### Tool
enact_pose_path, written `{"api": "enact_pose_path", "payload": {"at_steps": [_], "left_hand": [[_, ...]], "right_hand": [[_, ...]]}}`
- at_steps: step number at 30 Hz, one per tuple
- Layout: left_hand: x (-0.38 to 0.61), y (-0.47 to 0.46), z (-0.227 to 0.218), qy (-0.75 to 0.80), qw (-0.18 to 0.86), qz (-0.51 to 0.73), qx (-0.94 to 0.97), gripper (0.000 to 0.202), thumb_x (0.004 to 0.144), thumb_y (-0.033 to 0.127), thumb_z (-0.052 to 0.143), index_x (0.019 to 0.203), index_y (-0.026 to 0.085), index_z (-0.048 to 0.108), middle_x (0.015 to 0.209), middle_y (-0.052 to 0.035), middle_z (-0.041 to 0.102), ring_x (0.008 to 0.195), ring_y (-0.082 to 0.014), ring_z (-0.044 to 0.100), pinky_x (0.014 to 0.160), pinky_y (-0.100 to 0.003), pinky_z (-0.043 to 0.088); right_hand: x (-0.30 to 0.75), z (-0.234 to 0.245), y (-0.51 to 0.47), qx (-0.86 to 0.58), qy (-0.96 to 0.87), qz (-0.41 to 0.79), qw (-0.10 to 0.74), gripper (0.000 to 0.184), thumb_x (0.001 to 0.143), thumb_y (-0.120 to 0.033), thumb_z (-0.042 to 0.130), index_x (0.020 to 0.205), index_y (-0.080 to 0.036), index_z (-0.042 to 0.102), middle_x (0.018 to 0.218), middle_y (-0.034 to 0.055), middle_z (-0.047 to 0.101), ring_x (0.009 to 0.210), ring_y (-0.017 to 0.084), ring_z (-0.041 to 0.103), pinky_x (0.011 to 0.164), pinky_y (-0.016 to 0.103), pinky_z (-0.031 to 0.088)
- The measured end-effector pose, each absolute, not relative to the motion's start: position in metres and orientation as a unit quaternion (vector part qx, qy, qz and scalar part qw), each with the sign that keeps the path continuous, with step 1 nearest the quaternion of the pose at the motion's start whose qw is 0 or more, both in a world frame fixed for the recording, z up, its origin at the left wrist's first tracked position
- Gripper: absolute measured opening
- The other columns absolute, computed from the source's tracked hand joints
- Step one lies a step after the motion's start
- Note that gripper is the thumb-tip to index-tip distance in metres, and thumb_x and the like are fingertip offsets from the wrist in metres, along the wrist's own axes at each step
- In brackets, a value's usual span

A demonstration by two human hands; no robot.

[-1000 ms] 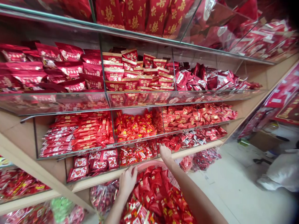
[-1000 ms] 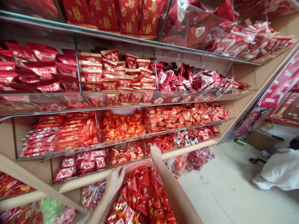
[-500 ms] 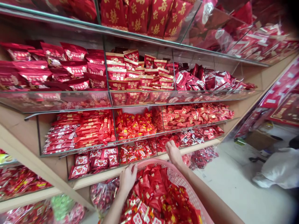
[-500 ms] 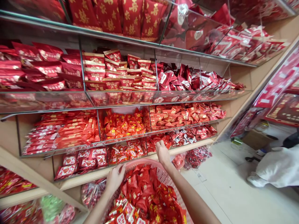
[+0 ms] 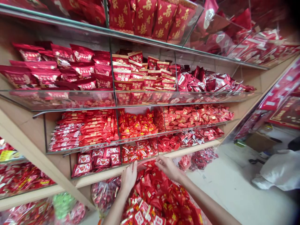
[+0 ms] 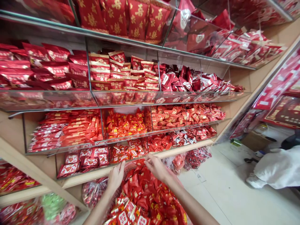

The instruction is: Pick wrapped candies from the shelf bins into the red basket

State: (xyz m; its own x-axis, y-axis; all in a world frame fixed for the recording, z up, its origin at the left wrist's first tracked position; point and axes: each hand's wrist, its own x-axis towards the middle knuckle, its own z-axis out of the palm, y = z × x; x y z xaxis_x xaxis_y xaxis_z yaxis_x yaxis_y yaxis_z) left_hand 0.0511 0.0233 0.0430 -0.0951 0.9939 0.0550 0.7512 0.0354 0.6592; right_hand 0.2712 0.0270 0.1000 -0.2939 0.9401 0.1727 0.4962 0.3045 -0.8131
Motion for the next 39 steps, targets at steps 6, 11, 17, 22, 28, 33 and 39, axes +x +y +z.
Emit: {"api": "enact_pose_path", "payload": {"at_steps": [6,11,17,22,28,33,39], "left_hand": [[0.050,0.021,0.047,0.687,0.214,0.279,0.636,0.059,0.088,0.052,0.015,0.091,0.021,0.065,0.084,-0.0102,0.070,0.082,-0.0217,0.063,0.068,-0.027,0.038],[0.049,0.021,0.046,0.687,0.212,0.274,0.639,0.060,0.088,0.052,0.014,0.090,0.021,0.065,0.084,-0.0104,0.069,0.082,-0.0220,0.063,0.066,-0.026,0.037],[0.050,0.022,0.046,0.691,0.207,0.267,0.639,0.057,0.088,0.051,0.016,0.093,0.021,0.064,0.086,-0.0102,0.069,0.082,-0.0213,0.063,0.069,-0.027,0.038],[0.050,0.022,0.047,0.684,0.214,0.269,0.644,0.058,0.088,0.051,0.016,0.093,0.020,0.064,0.086,-0.0105,0.069,0.083,-0.0212,0.063,0.069,-0.026,0.038],[0.050,0.023,0.046,0.680,0.213,0.278,0.645,0.054,0.088,0.049,0.019,0.091,0.020,0.064,0.086,-0.0102,0.069,0.083,-0.0211,0.063,0.069,-0.026,0.038],[0.051,0.023,0.045,0.682,0.204,0.279,0.645,0.053,0.088,0.050,0.020,0.091,0.020,0.064,0.083,-0.0096,0.069,0.081,-0.0214,0.063,0.068,-0.026,0.038],[0.052,0.024,0.044,0.682,0.203,0.274,0.647,0.053,0.088,0.049,0.020,0.091,0.020,0.064,0.082,-0.0099,0.069,0.080,-0.0214,0.063,0.066,-0.026,0.037]], "right_hand": [[0.239,0.079,0.039,-0.434,-0.683,0.495,0.316,0.023,0.077,-0.041,0.051,0.076,-0.021,0.042,0.060,-0.0062,0.045,0.049,0.009,0.048,0.048,0.021,0.038],[0.237,0.061,0.047,-0.434,-0.655,0.534,0.313,0.030,0.071,-0.045,0.056,0.074,-0.020,0.041,0.060,-0.0073,0.045,0.043,0.008,0.048,0.043,0.021,0.037],[0.242,0.045,0.047,-0.499,-0.661,0.474,0.299,0.019,0.071,-0.034,0.054,0.069,-0.018,0.045,0.057,-0.0051,0.049,0.042,0.009,0.049,0.042,0.021,0.037],[0.245,0.045,0.046,-0.522,-0.724,0.342,0.292,0.008,0.073,-0.022,0.050,0.071,-0.016,0.056,0.066,-0.0003,0.059,0.057,0.011,0.054,0.055,0.022,0.042],[0.256,0.060,0.053,-0.537,-0.733,0.270,0.318,0.016,0.077,-0.024,0.045,0.070,-0.016,0.057,0.065,0.0006,0.060,0.063,0.013,0.054,0.060,0.023,0.040],[0.286,0.063,0.071,-0.586,-0.709,0.203,0.335,0.030,0.084,-0.037,0.038,0.066,-0.018,0.054,0.061,0.0010,0.059,0.057,0.013,0.052,0.055,0.023,0.036],[0.316,0.064,0.108,-0.702,-0.681,0.075,0.194,0.017,0.083,-0.028,0.042,0.078,-0.018,0.054,0.071,0.0024,0.062,0.066,0.012,0.057,0.057,0.020,0.033]]}}
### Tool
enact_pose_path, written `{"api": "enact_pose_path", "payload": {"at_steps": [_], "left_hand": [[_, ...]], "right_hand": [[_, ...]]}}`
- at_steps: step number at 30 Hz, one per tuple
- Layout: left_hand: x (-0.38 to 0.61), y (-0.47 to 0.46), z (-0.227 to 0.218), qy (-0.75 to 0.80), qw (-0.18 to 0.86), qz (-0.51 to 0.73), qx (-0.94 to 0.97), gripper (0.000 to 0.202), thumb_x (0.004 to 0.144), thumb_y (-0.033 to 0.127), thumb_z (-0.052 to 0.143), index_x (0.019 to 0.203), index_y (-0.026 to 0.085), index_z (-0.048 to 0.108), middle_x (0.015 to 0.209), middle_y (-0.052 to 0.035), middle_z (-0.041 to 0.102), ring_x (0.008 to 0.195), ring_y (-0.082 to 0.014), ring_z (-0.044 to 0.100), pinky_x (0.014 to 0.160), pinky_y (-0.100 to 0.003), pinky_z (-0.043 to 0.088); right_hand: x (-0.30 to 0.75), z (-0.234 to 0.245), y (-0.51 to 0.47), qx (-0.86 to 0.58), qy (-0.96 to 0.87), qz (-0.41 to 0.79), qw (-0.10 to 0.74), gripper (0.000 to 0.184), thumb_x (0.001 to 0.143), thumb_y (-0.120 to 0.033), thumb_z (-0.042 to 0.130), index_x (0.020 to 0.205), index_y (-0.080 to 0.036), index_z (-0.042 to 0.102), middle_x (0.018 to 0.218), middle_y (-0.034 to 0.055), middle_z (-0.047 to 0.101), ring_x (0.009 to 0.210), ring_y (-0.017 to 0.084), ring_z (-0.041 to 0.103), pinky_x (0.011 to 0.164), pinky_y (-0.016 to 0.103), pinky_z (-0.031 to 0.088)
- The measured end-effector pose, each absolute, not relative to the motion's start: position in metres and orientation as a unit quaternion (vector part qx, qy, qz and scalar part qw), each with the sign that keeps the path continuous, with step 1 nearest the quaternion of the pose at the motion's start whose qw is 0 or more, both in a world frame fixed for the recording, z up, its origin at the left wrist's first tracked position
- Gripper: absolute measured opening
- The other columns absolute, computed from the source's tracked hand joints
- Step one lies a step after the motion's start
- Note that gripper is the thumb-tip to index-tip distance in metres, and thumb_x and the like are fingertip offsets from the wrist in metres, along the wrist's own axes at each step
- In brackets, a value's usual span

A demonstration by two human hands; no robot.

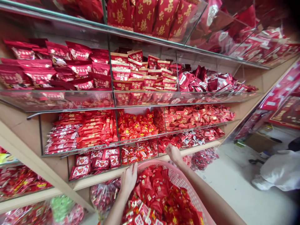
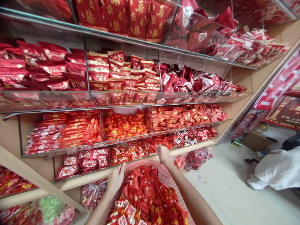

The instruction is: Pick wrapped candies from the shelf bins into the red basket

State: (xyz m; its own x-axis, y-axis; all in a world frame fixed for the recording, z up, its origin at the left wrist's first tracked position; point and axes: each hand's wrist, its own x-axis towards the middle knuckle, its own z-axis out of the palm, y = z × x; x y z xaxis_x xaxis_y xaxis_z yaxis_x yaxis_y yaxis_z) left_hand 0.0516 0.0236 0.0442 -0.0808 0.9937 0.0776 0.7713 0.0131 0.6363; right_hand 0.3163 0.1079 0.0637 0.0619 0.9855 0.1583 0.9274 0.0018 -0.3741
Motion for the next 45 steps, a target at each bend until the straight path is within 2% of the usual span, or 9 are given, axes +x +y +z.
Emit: {"api": "enact_pose_path", "payload": {"at_steps": [3,9,12,16,24,28,34,40,45], "left_hand": [[0.051,0.024,0.044,0.680,0.212,0.278,0.645,0.054,0.088,0.050,0.020,0.091,0.019,0.064,0.083,-0.0098,0.069,0.082,-0.0215,0.063,0.067,-0.026,0.037],[0.050,0.024,0.040,0.683,0.209,0.286,0.639,0.055,0.088,0.052,0.020,0.090,0.019,0.064,0.081,-0.0091,0.069,0.078,-0.0202,0.063,0.066,-0.026,0.038],[0.051,0.024,0.039,0.685,0.207,0.287,0.636,0.054,0.088,0.052,0.021,0.089,0.020,0.064,0.081,-0.0085,0.069,0.076,-0.0195,0.063,0.065,-0.025,0.037],[0.051,0.024,0.040,0.686,0.200,0.289,0.637,0.053,0.088,0.051,0.022,0.088,0.020,0.064,0.081,-0.0085,0.069,0.078,-0.0200,0.063,0.067,-0.026,0.038],[0.051,0.024,0.042,0.683,0.205,0.284,0.641,0.053,0.088,0.051,0.021,0.089,0.020,0.064,0.081,-0.0089,0.069,0.079,-0.0204,0.063,0.067,-0.026,0.038],[0.051,0.023,0.044,0.689,0.205,0.277,0.638,0.053,0.088,0.050,0.021,0.090,0.020,0.064,0.082,-0.0093,0.069,0.081,-0.0209,0.063,0.068,-0.025,0.038],[0.051,0.024,0.044,0.686,0.207,0.282,0.638,0.052,0.088,0.050,0.022,0.091,0.021,0.065,0.082,-0.0087,0.070,0.081,-0.0205,0.063,0.067,-0.024,0.038],[0.049,0.025,0.042,0.688,0.224,0.282,0.630,0.057,0.087,0.053,0.019,0.088,0.020,0.066,0.081,-0.0098,0.069,0.078,-0.0206,0.063,0.066,-0.025,0.037],[0.049,0.026,0.039,0.683,0.228,0.294,0.629,0.059,0.086,0.055,0.018,0.088,0.020,0.066,0.082,-0.0104,0.069,0.079,-0.0221,0.062,0.067,-0.027,0.037]], "right_hand": [[0.315,0.061,0.126,-0.725,-0.673,0.062,0.132,0.011,0.079,-0.022,0.048,0.085,-0.017,0.055,0.079,0.0062,0.064,0.072,0.014,0.060,0.057,0.021,0.033],[0.308,0.052,0.145,-0.743,-0.662,0.067,0.069,0.015,0.074,-0.026,0.058,0.086,-0.018,0.057,0.084,0.0089,0.065,0.078,0.018,0.062,0.058,0.022,0.036],[0.309,0.050,0.146,-0.741,-0.667,0.059,0.050,0.018,0.076,-0.027,0.056,0.091,-0.017,0.057,0.088,0.0104,0.064,0.082,0.019,0.062,0.061,0.023,0.039],[0.307,0.051,0.144,-0.729,-0.683,0.040,0.035,0.018,0.081,-0.021,0.048,0.097,-0.016,0.057,0.094,0.0133,0.063,0.087,0.020,0.062,0.066,0.026,0.042],[0.301,0.055,0.137,-0.709,-0.704,0.022,0.031,0.023,0.081,-0.010,0.039,0.091,-0.013,0.060,0.092,0.0140,0.064,0.085,0.020,0.062,0.067,0.026,0.042],[0.307,0.066,0.129,-0.705,-0.707,0.011,0.056,0.023,0.082,-0.011,0.037,0.094,-0.014,0.057,0.094,0.0122,0.062,0.082,0.017,0.062,0.064,0.024,0.039],[0.325,0.085,0.114,-0.701,-0.705,0.007,0.110,0.014,0.082,-0.019,0.039,0.084,-0.017,0.052,0.088,0.0072,0.060,0.075,0.014,0.058,0.061,0.022,0.036],[0.331,0.101,0.079,-0.619,-0.719,0.056,0.312,0.012,0.081,-0.024,0.039,0.073,-0.019,0.046,0.071,0.0003,0.051,0.063,0.012,0.049,0.061,0.024,0.036],[0.321,0.114,0.037,-0.583,-0.699,0.104,0.401,0.015,0.083,-0.030,0.040,0.077,-0.019,0.047,0.081,0.0041,0.052,0.073,0.015,0.049,0.066,0.027,0.039]]}}
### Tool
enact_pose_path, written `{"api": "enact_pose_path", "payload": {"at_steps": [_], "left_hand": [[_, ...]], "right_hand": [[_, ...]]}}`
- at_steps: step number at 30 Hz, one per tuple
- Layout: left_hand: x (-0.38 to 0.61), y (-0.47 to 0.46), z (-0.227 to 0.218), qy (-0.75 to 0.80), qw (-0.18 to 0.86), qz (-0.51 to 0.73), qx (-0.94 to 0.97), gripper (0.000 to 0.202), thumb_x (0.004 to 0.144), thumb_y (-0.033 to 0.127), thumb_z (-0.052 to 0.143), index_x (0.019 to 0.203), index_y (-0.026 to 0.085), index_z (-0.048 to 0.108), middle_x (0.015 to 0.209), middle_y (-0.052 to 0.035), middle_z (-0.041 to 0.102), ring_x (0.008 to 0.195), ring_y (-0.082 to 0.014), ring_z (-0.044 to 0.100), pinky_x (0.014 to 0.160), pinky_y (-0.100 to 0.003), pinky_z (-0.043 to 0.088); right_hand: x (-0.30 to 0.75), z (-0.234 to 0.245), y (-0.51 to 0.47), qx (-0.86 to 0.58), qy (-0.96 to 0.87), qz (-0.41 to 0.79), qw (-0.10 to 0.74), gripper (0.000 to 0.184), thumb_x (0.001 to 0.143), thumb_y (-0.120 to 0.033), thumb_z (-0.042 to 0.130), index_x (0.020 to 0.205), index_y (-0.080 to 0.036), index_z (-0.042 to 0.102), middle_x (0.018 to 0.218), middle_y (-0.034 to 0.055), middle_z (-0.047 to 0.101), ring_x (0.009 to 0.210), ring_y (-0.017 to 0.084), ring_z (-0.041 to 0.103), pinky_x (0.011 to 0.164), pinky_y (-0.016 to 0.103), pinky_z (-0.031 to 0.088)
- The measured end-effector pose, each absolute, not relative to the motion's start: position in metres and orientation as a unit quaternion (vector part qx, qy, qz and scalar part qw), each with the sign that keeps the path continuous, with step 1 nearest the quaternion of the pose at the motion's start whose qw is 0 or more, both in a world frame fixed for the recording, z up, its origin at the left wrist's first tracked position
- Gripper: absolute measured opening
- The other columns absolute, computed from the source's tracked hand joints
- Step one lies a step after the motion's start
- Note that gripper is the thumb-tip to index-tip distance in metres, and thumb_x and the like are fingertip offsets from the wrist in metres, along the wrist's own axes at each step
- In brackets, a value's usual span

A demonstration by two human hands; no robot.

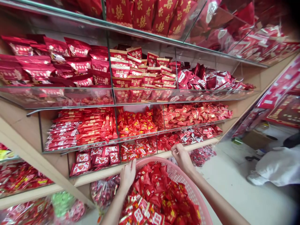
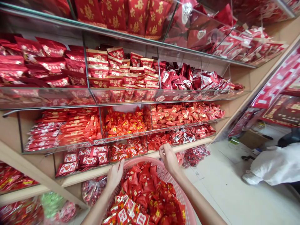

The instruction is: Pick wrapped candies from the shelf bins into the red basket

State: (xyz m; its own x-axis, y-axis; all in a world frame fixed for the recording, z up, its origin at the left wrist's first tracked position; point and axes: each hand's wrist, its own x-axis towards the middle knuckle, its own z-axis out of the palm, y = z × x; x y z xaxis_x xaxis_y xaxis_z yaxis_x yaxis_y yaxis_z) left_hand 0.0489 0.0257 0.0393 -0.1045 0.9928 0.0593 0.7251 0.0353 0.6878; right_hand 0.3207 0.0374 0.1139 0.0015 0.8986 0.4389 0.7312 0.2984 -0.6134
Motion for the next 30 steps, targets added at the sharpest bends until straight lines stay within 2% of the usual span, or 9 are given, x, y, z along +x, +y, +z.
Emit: {"api": "enact_pose_path", "payload": {"at_steps": [2,6,11,16,23,27,30], "left_hand": [[0.049,0.026,0.038,0.681,0.231,0.298,0.627,0.060,0.086,0.056,0.018,0.087,0.020,0.066,0.081,-0.0103,0.069,0.078,-0.0220,0.062,0.067,-0.027,0.037],[0.047,0.028,0.036,0.682,0.250,0.308,0.614,0.062,0.086,0.056,0.017,0.086,0.019,0.067,0.078,-0.0103,0.069,0.074,-0.0210,0.062,0.066,-0.027,0.038],[0.045,0.031,0.031,0.686,0.275,0.333,0.586,0.064,0.085,0.056,0.020,0.082,0.015,0.068,0.077,-0.0131,0.069,0.076,-0.0228,0.063,0.070,-0.029,0.041],[0.044,0.031,0.032,0.674,0.298,0.368,0.567,0.063,0.085,0.054,0.022,0.081,0.013,0.070,0.085,-0.0144,0.070,0.087,-0.0244,0.063,0.079,-0.029,0.042],[0.043,0.031,0.034,0.669,0.308,0.369,0.567,0.063,0.084,0.054,0.023,0.085,0.011,0.070,0.088,-0.0161,0.070,0.092,-0.0257,0.062,0.082,-0.031,0.042],[0.043,0.032,0.032,0.664,0.307,0.368,0.575,0.062,0.084,0.054,0.022,0.082,0.013,0.069,0.089,-0.0155,0.069,0.092,-0.0254,0.062,0.084,-0.032,0.041],[0.043,0.032,0.031,0.663,0.305,0.370,0.575,0.063,0.085,0.054,0.021,0.077,0.013,0.069,0.089,-0.0158,0.069,0.090,-0.0252,0.062,0.084,-0.032,0.041]], "right_hand": [[0.313,0.113,0.023,-0.578,-0.675,0.163,0.428,0.016,0.083,-0.034,0.041,0.078,-0.019,0.047,0.080,0.0043,0.052,0.070,0.015,0.050,0.063,0.027,0.041],[0.289,0.100,-0.001,-0.556,-0.579,0.367,0.470,0.022,0.081,-0.043,0.043,0.078,-0.021,0.043,0.067,-0.0008,0.048,0.057,0.013,0.049,0.048,0.024,0.041],[0.240,0.071,-0.022,-0.507,-0.519,0.508,0.464,0.017,0.079,-0.037,0.047,0.076,-0.021,0.041,0.067,-0.0029,0.047,0.059,0.013,0.056,0.045,0.022,0.042],[0.197,0.047,-0.030,-0.507,-0.552,0.507,0.426,0.014,0.080,-0.031,0.045,0.072,-0.020,0.042,0.060,-0.0049,0.048,0.049,0.010,0.053,0.043,0.019,0.037],[0.176,0.028,-0.031,-0.519,-0.545,0.522,0.402,0.011,0.079,-0.027,0.042,0.071,-0.020,0.040,0.058,-0.0054,0.049,0.044,0.008,0.050,0.040,0.018,0.033],[0.172,0.024,-0.032,-0.517,-0.554,0.514,0.402,0.012,0.081,-0.027,0.040,0.072,-0.020,0.039,0.059,-0.0045,0.050,0.045,0.009,0.048,0.042,0.019,0.035],[0.173,0.024,-0.031,-0.517,-0.592,0.460,0.413,0.014,0.083,-0.028,0.039,0.072,-0.020,0.041,0.058,-0.0039,0.050,0.049,0.010,0.050,0.048,0.020,0.038]]}}
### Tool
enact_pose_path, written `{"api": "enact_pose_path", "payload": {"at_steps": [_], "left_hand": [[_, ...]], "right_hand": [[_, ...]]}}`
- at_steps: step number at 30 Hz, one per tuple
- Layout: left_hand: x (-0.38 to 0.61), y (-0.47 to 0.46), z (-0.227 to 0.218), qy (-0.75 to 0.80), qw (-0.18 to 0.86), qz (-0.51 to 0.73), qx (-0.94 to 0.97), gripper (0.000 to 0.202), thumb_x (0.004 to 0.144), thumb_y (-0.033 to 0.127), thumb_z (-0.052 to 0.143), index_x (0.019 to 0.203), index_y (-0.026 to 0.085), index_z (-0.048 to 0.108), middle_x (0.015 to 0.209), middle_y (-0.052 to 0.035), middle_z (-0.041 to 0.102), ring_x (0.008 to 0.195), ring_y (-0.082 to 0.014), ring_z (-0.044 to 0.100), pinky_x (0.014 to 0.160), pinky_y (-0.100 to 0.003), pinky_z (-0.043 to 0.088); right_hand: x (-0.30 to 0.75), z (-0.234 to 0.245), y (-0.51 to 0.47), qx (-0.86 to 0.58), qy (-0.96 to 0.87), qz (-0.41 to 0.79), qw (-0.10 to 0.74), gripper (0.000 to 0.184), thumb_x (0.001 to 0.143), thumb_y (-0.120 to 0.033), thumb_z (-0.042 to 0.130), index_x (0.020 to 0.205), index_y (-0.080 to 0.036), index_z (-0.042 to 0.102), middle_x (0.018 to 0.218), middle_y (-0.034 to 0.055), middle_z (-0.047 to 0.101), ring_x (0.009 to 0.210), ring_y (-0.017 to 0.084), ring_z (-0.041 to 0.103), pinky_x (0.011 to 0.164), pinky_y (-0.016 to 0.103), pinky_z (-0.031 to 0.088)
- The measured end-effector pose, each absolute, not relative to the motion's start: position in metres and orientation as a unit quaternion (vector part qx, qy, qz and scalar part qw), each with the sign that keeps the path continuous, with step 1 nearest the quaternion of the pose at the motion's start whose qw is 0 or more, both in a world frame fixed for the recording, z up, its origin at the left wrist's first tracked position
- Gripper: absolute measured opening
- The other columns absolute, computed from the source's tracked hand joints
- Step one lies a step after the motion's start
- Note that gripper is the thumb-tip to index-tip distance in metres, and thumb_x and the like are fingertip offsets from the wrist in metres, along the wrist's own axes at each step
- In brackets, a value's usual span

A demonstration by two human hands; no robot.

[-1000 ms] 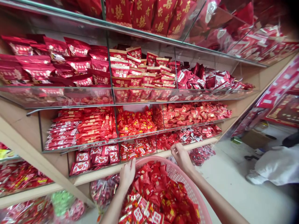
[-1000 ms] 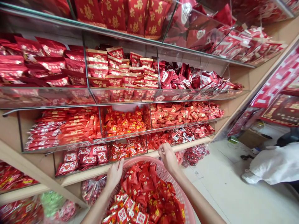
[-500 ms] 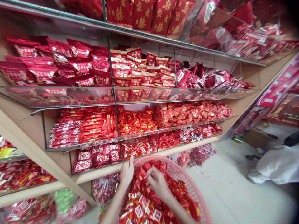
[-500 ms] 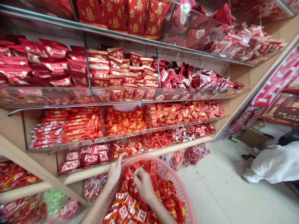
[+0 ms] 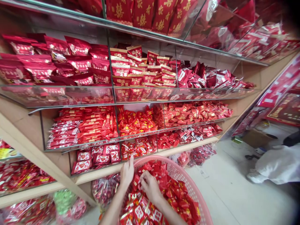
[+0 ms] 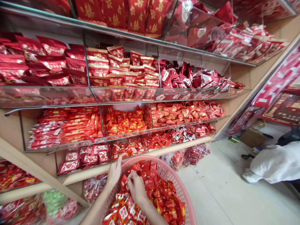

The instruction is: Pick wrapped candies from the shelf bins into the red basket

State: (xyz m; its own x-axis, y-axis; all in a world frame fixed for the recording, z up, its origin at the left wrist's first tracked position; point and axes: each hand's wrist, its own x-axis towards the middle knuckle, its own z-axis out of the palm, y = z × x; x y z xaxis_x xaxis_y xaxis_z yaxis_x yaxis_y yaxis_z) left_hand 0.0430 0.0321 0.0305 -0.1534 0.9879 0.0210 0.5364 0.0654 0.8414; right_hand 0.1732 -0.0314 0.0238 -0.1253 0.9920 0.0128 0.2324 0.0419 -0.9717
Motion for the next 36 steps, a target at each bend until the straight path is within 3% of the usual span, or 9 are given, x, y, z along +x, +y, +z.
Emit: {"api": "enact_pose_path", "payload": {"at_steps": [9,16,22,24,28,36], "left_hand": [[0.042,0.033,0.028,0.654,0.302,0.373,0.585,0.062,0.085,0.054,0.022,0.081,0.015,0.069,0.088,-0.0136,0.070,0.091,-0.0244,0.063,0.085,-0.031,0.041],[0.041,0.034,0.027,0.658,0.308,0.376,0.575,0.060,0.084,0.054,0.024,0.084,0.015,0.069,0.091,-0.0132,0.070,0.093,-0.0254,0.062,0.087,-0.033,0.040],[0.043,0.033,0.032,0.669,0.308,0.367,0.568,0.063,0.083,0.056,0.023,0.084,0.014,0.070,0.090,-0.0145,0.070,0.092,-0.0260,0.062,0.085,-0.033,0.041],[0.044,0.031,0.035,0.672,0.311,0.360,0.567,0.064,0.084,0.057,0.022,0.084,0.014,0.069,0.090,-0.0147,0.070,0.092,-0.0261,0.062,0.085,-0.033,0.041],[0.045,0.030,0.039,0.675,0.315,0.356,0.564,0.065,0.084,0.058,0.021,0.083,0.015,0.069,0.090,-0.0141,0.070,0.093,-0.0261,0.061,0.084,-0.033,0.041],[0.044,0.031,0.038,0.672,0.316,0.362,0.563,0.065,0.083,0.058,0.022,0.083,0.014,0.070,0.088,-0.0151,0.070,0.092,-0.0260,0.062,0.084,-0.033,0.041]], "right_hand": [[0.178,0.033,-0.033,-0.554,-0.657,0.314,0.402,0.015,0.084,-0.024,0.040,0.085,-0.021,0.054,0.083,0.0025,0.064,0.076,0.015,0.059,0.068,0.023,0.041],[0.212,0.054,-0.010,-0.573,-0.644,0.250,0.441,0.021,0.085,-0.031,0.039,0.083,-0.019,0.056,0.071,0.0014,0.063,0.059,0.013,0.055,0.054,0.021,0.038],[0.273,0.061,0.044,-0.625,-0.614,0.170,0.451,0.024,0.085,-0.035,0.039,0.088,-0.017,0.055,0.064,0.0001,0.060,0.051,0.012,0.051,0.052,0.022,0.037],[0.289,0.060,0.065,-0.632,-0.632,0.136,0.426,0.021,0.083,-0.031,0.040,0.089,-0.017,0.055,0.073,0.0023,0.062,0.061,0.013,0.056,0.059,0.023,0.040],[0.303,0.061,0.102,-0.684,-0.667,0.100,0.278,0.018,0.081,-0.022,0.042,0.094,-0.018,0.054,0.090,0.0042,0.064,0.081,0.013,0.059,0.070,0.021,0.040],[0.284,0.051,0.142,-0.752,-0.635,0.101,0.142,0.018,0.078,-0.025,0.052,0.093,-0.015,0.057,0.088,0.0135,0.065,0.082,0.021,0.063,0.065,0.026,0.042]]}}
